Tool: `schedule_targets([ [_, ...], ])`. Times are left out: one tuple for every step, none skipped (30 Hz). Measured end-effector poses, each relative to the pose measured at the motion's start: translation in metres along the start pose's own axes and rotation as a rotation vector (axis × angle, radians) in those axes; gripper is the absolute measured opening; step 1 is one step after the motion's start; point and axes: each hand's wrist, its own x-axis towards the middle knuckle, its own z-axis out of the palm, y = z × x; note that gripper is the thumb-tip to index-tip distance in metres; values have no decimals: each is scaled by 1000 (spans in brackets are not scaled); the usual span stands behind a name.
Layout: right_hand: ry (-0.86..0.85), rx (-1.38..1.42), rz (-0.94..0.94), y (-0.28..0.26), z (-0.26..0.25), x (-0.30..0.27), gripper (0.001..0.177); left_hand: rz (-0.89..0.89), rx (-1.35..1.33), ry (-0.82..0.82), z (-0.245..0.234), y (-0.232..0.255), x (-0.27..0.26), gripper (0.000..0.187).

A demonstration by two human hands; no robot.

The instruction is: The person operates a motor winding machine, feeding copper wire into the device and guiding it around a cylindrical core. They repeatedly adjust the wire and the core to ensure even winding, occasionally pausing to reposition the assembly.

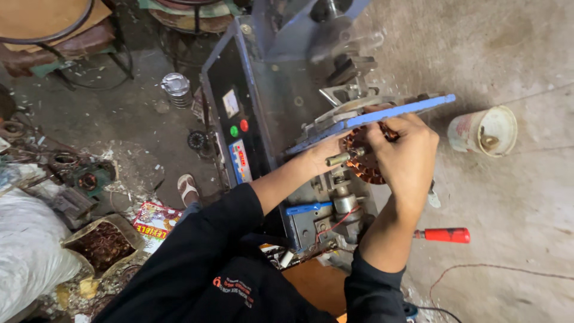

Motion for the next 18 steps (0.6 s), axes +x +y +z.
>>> schedule_targets([
  [1,-1,10,0,0,0,19,-3,-11,12,-1,-1,1,29],
  [1,-3,20,0,0,0,20,-6,-22,24,-1,-2,0,29],
  [-4,-17,43,0,0,0,20,1,-8,16,-1,-3,-1,30],
  [-10,-31,67,0,-1,0,21,8,6,7,-1,-5,-2,32],
  [-16,-40,84,-1,0,1,21,22,23,-1,-2,-4,-2,33],
  [-8,-26,63,-2,0,1,21,47,-10,-10,-1,-5,-2,36],
  [-2,-9,39,-3,0,1,22,76,-43,-18,-2,-6,-1,39],
  [4,7,15,-3,1,2,22,105,-76,-26,-2,-6,1,42],
  [1,13,8,-4,0,2,21,115,-114,-23,-3,-9,2,45],
  [-2,19,1,-4,0,1,20,125,-151,-20,-3,-11,3,49],
  [-3,25,-4,-4,0,1,19,133,-188,-18,-4,-12,4,53],
  [-7,25,5,-4,0,1,20,101,-177,-69,-6,-13,4,55],
  [-9,25,16,-3,0,1,20,68,-164,-120,-9,-12,3,57],
  [-11,25,27,-3,0,1,21,34,-151,-171,-10,-10,2,59],
  [-11,24,22,-3,0,1,21,25,-100,-150,-12,-9,1,52],
  [-12,23,16,-3,0,1,21,17,-48,-130,-12,-8,1,47],
  [-12,24,11,-4,0,1,20,8,5,-109,-12,-6,0,42],
  [-14,20,15,-4,0,1,20,-18,-4,-53,-11,-5,1,41],
])
